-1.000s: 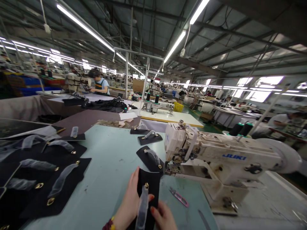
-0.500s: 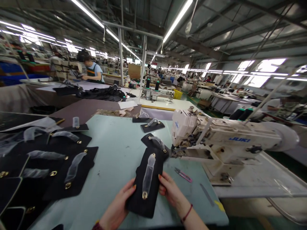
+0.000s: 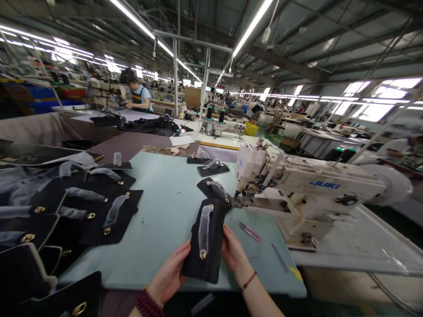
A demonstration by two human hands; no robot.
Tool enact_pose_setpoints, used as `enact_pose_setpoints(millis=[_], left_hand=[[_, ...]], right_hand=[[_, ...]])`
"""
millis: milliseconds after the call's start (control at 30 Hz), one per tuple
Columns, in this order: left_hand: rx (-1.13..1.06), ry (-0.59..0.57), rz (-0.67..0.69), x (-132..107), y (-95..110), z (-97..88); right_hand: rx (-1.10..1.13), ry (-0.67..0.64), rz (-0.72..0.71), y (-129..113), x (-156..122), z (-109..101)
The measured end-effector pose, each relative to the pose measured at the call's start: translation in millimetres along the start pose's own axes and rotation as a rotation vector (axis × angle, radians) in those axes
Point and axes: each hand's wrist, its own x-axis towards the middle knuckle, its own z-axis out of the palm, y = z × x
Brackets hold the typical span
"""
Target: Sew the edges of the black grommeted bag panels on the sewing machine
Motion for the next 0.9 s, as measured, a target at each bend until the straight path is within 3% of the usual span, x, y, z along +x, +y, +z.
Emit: enact_pose_setpoints(millis=[200,333,433,667,900], left_hand=[[-0.019,0.080,0.074,-7.2,-24.9,29.9],[-0.044,0.276,0.177,-8.2,-32.2,50.4],[-0.057,0.327,0.234,-9.9,-33.4,65.5],[-0.173,0.260,0.204,-14.3,-24.2,102.1],[-0.255,0.125,0.158,-9.1,-11.3,110.5]], right_hand=[[0.042,0.015,0.029,-8.2,-8.3,-0.1],[-0.014,-0.056,0.071,-18.3,-39.6,-3.6],[-0.083,-0.123,0.120,-27.7,-65.5,-7.4],[0.141,-0.128,0.187,-52.1,-84.8,-3.4],[0.278,-0.167,0.220,-61.9,-87.6,3.6]])
